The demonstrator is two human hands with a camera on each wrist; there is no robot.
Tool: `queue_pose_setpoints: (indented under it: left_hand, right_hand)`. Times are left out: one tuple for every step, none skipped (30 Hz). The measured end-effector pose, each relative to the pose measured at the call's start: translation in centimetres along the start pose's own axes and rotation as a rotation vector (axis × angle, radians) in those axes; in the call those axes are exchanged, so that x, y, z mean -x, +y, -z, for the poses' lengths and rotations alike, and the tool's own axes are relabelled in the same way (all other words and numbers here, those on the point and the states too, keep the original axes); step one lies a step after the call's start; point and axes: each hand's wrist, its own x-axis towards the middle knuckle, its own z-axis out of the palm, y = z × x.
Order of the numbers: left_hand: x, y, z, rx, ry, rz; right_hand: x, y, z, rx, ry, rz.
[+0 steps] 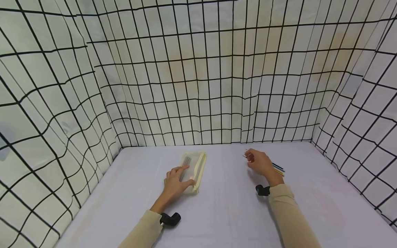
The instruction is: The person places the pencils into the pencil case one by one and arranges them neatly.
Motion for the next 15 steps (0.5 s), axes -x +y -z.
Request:
queue_pose_setpoints:
  left_hand:
    - [0.0, 0.0, 0.0, 0.001, 0.0, 0.0]
    - [0.0, 0.0, 0.0, 0.003, -0.001, 0.001]
    - [0.0, 0.0, 0.0, 0.005, 0.0, 0.001]
    - [0.0, 0.0, 0.0, 0.006, 0.0, 0.001]
    - [0.0, 0.0, 0.0, 0.006, 0.0, 0.001]
    - [0.0, -0.1, 0.0, 0.008, -0.001, 0.001]
    - [0.0, -0.1, 0.0, 0.009, -0.001, 0.001]
    - [0.0, -0.1, 0.0, 0.009, -0.001, 0.001]
    - [0.0, -0.1, 0.0, 0.008, -0.001, 0.0]
    - [0.0, -0.1, 0.0, 0.009, -0.002, -0.001]
    - [0.0, -0.1, 0.0, 0.01, -0.003, -0.002]
    - [0.0, -0.2, 0.0, 0.012, -0.004, -0.002]
    - [0.0, -0.2, 0.0, 0.012, -0.005, -0.004]
    - [0.0, -0.2, 0.0, 0.013, -0.005, -0.005]
    - [0.0, -0.2, 0.0, 0.013, -0.004, -0.006]
  right_hand:
    - [0.1, 0.1, 0.2, 0.008, -0.012, -0.001]
    - [0.2, 0.1, 0.4, 0.015, -0.024, -0.002]
    - [0.3, 0.3, 0.6, 0.027, -0.035, -0.005]
    - [0.4, 0.4, 0.7, 0.04, -0.044, -0.008]
    - [0.5, 0.5, 0.9, 0.053, -0.051, -0.013]
    - [0.5, 0.7, 1.0, 0.065, -0.058, -0.016]
    - [0.6, 1.0, 1.1, 0.079, -0.063, -0.02]
    - [0.6, 1.2, 1.2, 0.093, -0.07, -0.019]
    - [0.6, 1.4, 1.3, 0.11, -0.074, -0.025]
    - [0.7, 1.5, 1.4, 0.119, -0.079, -0.027]
    - [0.7, 1.7, 1.4, 0.129, -0.082, -0.03]
    - [0.6, 1.8, 1.5, 0.137, -0.087, -0.031]
    - [0.6, 1.9, 1.5, 0.142, -0.093, -0.032]
    - [0.6, 2.0, 1.6, 0.145, -0.096, -0.03]
    - [0.6, 2.1, 1.6, 0.151, -0.097, -0.035]
